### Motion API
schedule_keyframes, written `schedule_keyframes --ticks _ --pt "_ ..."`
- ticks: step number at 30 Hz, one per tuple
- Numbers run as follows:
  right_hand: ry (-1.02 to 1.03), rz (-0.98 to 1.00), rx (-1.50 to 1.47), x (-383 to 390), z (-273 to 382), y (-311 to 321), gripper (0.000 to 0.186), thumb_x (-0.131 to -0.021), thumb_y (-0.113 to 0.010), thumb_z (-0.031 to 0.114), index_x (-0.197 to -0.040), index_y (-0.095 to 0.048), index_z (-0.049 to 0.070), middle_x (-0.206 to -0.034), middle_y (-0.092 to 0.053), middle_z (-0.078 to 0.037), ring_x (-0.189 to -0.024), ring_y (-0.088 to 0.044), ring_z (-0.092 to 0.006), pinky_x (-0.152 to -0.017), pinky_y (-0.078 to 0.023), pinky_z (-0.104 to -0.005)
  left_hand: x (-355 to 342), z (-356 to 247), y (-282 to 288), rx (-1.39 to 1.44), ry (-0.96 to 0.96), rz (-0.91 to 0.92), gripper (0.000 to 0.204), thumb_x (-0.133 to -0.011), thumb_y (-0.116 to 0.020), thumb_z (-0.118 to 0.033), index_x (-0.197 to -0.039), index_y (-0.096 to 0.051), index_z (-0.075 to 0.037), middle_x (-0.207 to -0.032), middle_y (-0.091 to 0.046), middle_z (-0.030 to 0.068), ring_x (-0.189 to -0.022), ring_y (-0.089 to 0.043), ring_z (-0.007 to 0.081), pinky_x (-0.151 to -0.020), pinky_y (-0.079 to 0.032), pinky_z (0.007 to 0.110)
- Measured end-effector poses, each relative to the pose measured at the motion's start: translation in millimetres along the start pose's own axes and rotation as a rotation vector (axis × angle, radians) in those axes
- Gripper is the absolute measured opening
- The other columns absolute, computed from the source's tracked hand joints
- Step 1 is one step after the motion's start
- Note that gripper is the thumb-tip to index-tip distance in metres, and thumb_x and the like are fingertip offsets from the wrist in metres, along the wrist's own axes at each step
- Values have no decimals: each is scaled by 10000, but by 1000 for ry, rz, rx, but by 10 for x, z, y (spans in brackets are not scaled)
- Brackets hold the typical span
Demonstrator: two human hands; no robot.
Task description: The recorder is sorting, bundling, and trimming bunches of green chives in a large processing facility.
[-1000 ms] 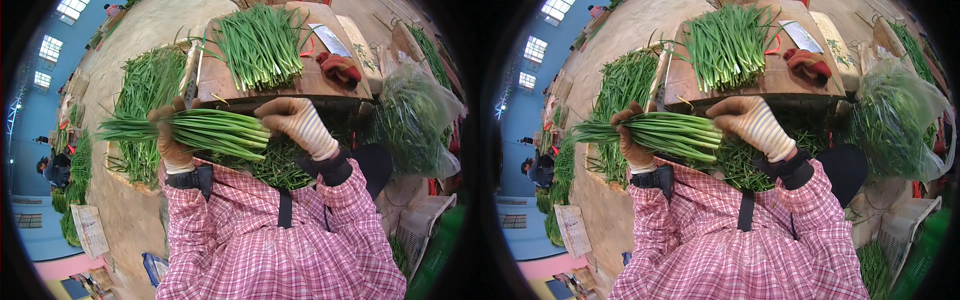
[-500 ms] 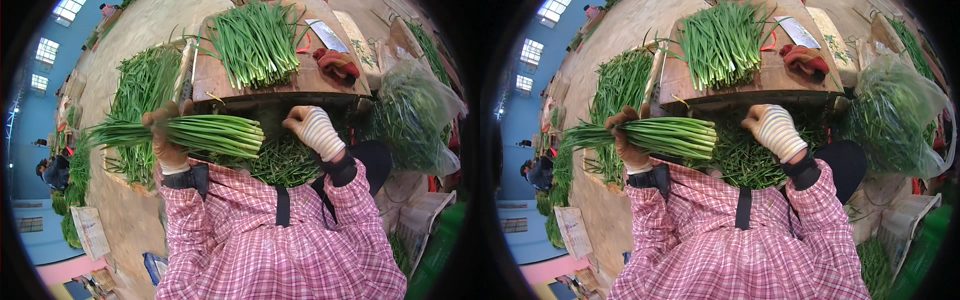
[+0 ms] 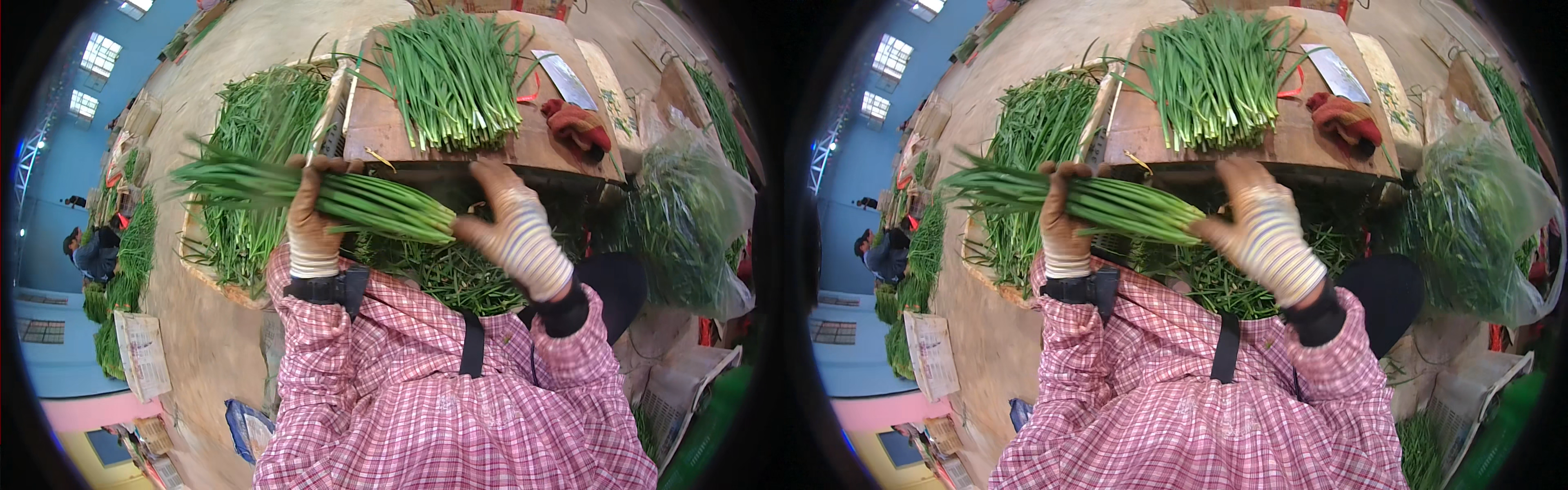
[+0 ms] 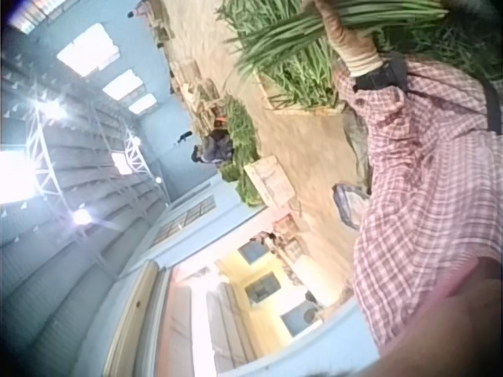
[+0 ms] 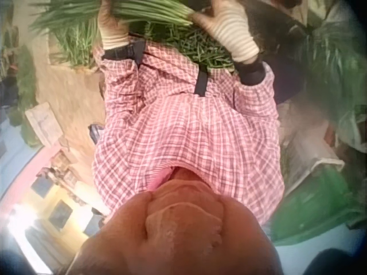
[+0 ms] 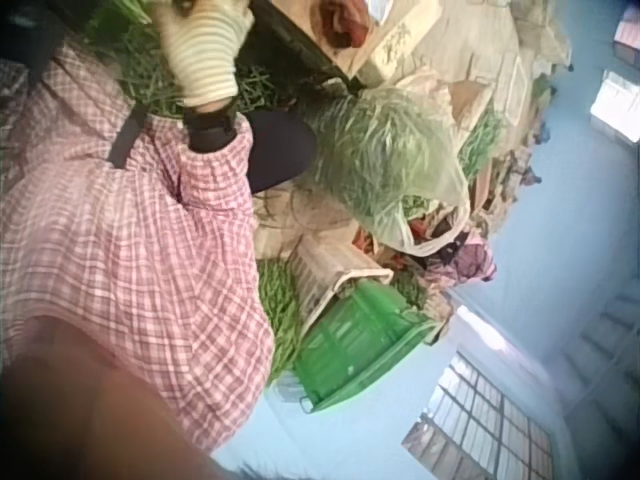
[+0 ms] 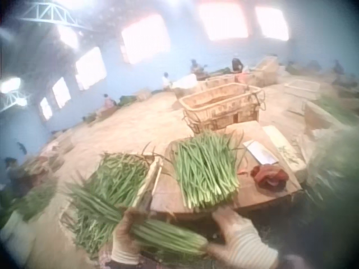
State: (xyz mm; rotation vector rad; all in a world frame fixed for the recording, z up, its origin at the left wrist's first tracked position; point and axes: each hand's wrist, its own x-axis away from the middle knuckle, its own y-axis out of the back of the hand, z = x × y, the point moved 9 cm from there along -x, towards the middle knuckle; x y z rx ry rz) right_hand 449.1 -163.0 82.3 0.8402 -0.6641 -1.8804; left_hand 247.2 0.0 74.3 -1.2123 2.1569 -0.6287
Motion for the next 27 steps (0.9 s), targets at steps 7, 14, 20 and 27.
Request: schedule_keyframes --ticks 7,14,20,27 --pt "-51 233 108 -154 117 -1122 863 -626 -870 303 -1350 -480 42 -1095 -681 -171 -1021 -656 -346 -930 -464 -457 11 289 231 2 283 -374 204 -944 -652 -136 -1127 -566 -106 -1035 -666 74 -919 -651 234 -895 -546 459" --pt "-385 798 -989 37 -78 -1194 219 -802 -714 100 -987 -651 1 -701 -608 -26 -563 -562 -106 -514 -444 -280 -6 524 228 -50 459 -183 638 -892 -722 -344 -1411 -454 -90 -1404 -498 114 -1299 -448 283 -1092 -337 530" --pt "-521 805 -1292 174 -309 -1231 155 -829 -670 104 -897 -631 -30 -637 -577 -52 -505 -513 -125 -491 -418 -281 554 1144 456 118 726 -305 699 -870 -718 -454 -1413 -456 -100 -1440 -466 129 -1347 -394 328 -1138 -243 519" --pt "-438 977 -1359 233 29 -1094 334 -866 -669 239 -1035 -637 -48 -723 -619 -76 -539 -539 -133 -525 -444 -286 524 1222 -293 181 629 184 648 -874 -736 -322 -1395 -463 -50 -1352 -560 139 -1305 -494 312 -1087 -426 485"
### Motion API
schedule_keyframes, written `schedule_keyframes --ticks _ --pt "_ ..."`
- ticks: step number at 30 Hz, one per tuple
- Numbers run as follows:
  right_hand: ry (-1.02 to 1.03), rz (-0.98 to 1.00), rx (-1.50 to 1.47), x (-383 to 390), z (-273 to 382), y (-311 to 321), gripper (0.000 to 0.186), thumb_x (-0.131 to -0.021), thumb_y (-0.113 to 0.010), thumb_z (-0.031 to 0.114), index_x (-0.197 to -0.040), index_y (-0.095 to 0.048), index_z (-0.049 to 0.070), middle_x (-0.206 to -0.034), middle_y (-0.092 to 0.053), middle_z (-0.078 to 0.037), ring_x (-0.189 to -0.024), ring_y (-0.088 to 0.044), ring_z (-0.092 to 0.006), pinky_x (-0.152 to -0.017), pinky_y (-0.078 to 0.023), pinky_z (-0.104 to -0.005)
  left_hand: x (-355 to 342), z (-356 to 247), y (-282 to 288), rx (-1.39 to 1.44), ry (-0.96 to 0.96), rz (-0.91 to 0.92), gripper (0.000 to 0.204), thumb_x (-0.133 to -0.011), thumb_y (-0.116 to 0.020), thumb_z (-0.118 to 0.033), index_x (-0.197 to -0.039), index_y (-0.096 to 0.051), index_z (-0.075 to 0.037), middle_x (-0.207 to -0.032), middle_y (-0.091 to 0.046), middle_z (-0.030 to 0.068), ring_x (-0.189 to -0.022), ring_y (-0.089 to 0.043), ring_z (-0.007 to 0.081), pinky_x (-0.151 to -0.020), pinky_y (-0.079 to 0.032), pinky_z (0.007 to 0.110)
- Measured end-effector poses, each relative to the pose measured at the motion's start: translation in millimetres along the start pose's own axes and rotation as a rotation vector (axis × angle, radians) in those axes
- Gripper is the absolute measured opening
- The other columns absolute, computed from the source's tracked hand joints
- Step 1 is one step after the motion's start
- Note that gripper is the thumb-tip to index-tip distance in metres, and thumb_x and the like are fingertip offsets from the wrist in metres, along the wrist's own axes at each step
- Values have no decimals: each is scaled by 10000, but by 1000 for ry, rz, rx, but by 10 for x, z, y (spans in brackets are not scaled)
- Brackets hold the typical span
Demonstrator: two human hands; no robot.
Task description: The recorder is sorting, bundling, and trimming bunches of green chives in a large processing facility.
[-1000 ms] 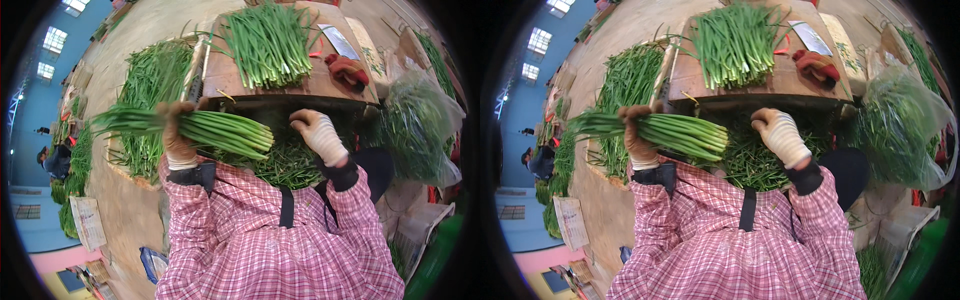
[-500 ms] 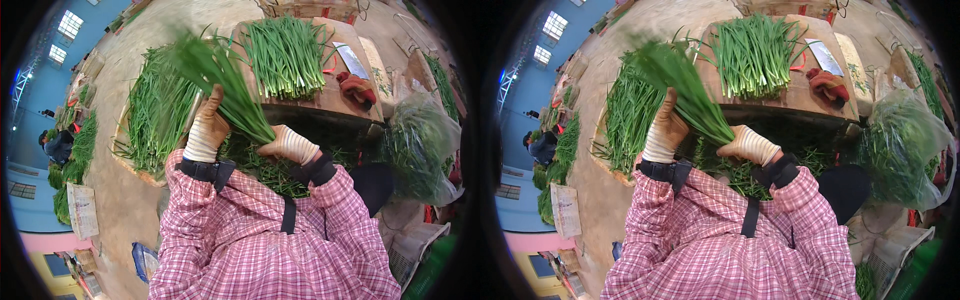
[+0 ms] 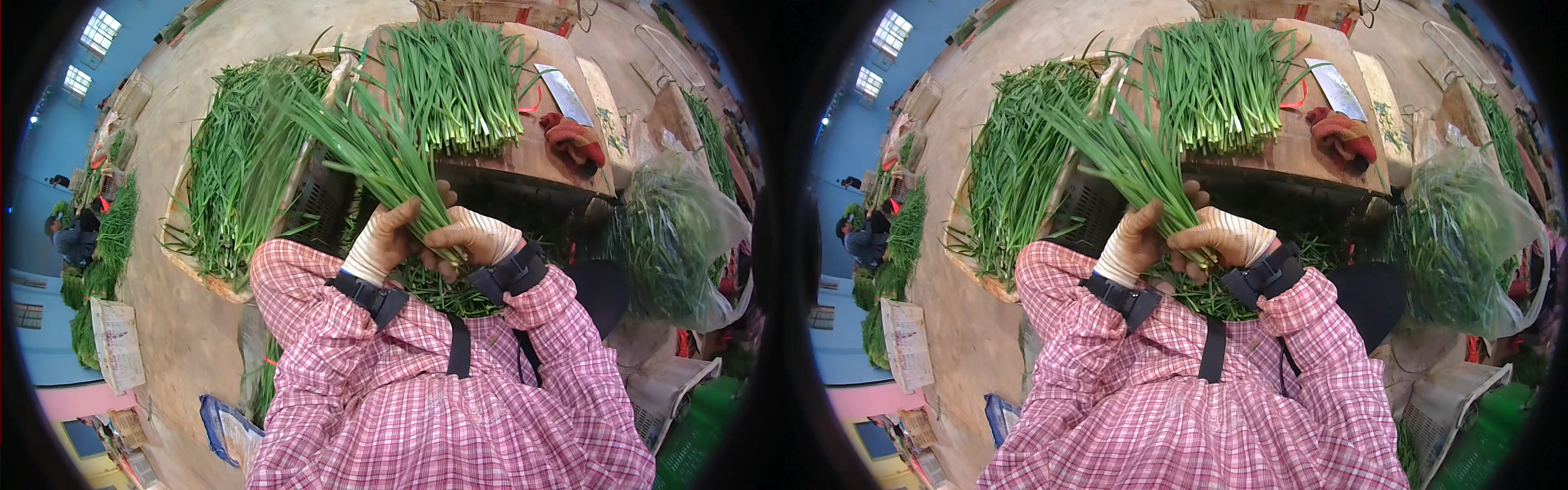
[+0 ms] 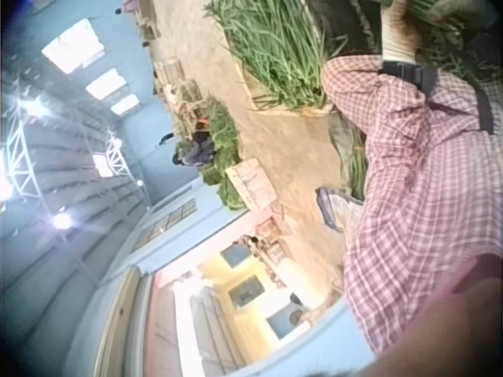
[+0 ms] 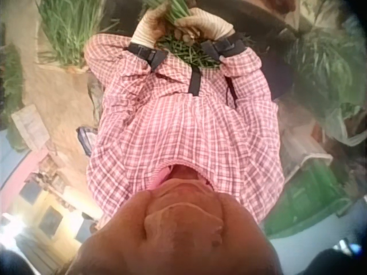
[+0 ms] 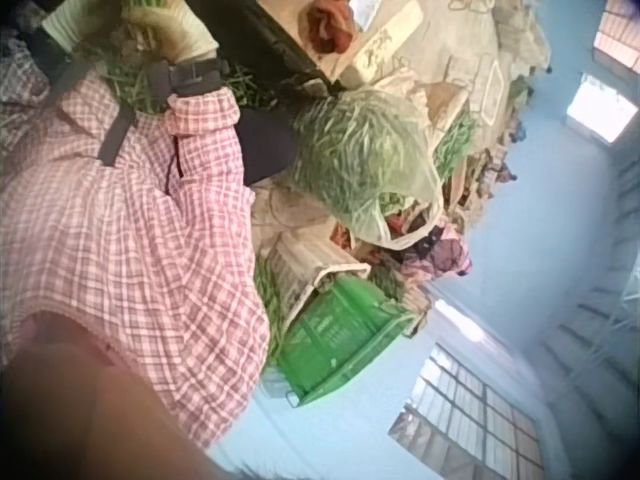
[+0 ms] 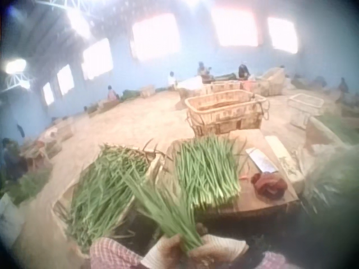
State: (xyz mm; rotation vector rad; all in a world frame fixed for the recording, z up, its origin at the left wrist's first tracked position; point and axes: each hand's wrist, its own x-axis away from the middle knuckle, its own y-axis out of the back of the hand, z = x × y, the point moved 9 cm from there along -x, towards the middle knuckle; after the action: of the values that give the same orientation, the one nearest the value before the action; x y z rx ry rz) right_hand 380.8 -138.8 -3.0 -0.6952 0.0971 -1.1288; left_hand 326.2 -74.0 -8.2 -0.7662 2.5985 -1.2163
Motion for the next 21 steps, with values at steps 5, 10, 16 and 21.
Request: schedule_keyframes --ticks 5,10,16,21 --pt "211 -693 885 390 464 415 439 -819 -760 311 -1065 -636 -31 -906 -653 -114 -812 -611 -173 -715 -502 -319 -70 26 120 167 -64 -98 482 -927 -676 -214 -1327 -519 5 -1246 -626 183 -1174 -609 316 -991 -523 454" --pt "437 -864 1133 349 731 94 278 -812 -746 192 -980 -670 -17 -929 -625 -151 -821 -652 -281 -721 -521 -367 -92 38 113 127 -75 -93 422 -908 -699 -183 -1258 -558 6 -1185 -660 157 -1088 -649 265 -951 -543 410" --pt "599 -919 435 451 452 250 159 -883 -667 86 -1015 -662 -3 -838 -666 -52 -696 -617 -117 -613 -500 -267 -83 23 111 131 -118 -141 409 -885 -708 -141 -1252 -577 -17 -1182 -649 97 -1050 -649 228 -929 -553 420" --pt "375 -821 142 856 405 420 159 -918 -644 107 -1036 -649 0 -817 -678 -55 -631 -592 -79 -535 -466 -226 -59 -45 353 166 -175 -282 395 -904 -692 -155 -1247 -574 0 -1091 -668 112 -999 -664 239 -878 -577 448"
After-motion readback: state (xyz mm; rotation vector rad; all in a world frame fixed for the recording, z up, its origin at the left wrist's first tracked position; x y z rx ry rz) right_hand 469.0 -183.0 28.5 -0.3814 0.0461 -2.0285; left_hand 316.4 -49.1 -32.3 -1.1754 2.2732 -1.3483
